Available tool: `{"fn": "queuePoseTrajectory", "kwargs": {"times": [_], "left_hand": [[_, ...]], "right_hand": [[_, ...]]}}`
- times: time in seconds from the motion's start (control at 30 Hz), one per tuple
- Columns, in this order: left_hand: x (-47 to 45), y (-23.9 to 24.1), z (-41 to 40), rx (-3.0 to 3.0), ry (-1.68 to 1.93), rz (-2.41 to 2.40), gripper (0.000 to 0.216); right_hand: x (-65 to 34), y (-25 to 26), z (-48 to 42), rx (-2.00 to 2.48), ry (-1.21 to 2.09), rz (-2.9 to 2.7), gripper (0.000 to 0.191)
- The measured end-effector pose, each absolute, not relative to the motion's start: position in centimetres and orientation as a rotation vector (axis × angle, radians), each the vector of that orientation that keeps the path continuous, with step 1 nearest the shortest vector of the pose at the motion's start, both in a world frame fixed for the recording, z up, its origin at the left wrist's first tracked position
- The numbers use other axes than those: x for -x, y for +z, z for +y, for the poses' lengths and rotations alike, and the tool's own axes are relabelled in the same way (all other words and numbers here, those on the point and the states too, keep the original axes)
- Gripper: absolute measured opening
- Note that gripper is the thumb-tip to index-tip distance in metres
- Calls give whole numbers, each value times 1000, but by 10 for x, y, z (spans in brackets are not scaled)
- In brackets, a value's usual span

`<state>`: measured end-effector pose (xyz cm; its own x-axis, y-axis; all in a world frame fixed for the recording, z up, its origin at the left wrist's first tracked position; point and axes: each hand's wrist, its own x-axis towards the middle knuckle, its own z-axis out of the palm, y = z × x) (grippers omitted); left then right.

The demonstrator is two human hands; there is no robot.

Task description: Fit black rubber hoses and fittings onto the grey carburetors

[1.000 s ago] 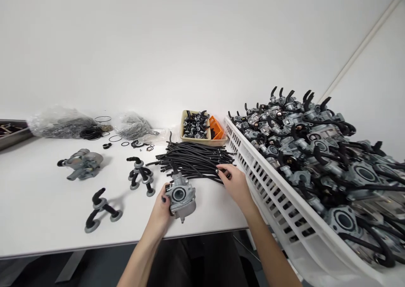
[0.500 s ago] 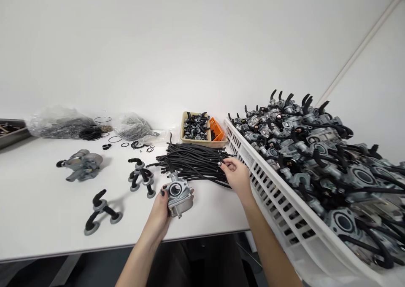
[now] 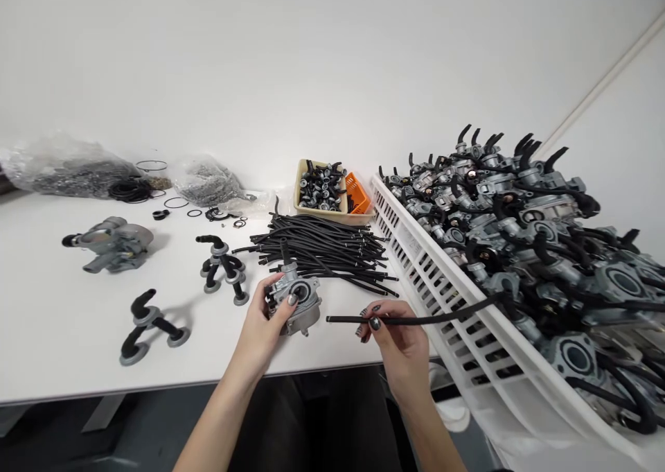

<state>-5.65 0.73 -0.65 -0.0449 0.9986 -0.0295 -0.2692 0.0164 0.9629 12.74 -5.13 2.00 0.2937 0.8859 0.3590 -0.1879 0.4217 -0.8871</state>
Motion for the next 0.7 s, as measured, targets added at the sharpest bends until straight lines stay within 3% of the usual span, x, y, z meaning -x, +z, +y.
{"fn": "queuePoseTrajectory", "kwargs": {"times": [0.3, 0.5, 0.7], "left_hand": [[54, 2, 6, -1065, 1342, 1194, 66], [53, 3, 4, -1075, 1330, 1223, 66], [50, 4, 4, -1074, 1331, 1227, 66]], "right_hand": [[-105, 7, -68, 811, 833, -1028, 3], [-106, -2, -67, 814, 756, -1131, 11], [-110, -13, -58, 1068, 581, -1374, 12]]}}
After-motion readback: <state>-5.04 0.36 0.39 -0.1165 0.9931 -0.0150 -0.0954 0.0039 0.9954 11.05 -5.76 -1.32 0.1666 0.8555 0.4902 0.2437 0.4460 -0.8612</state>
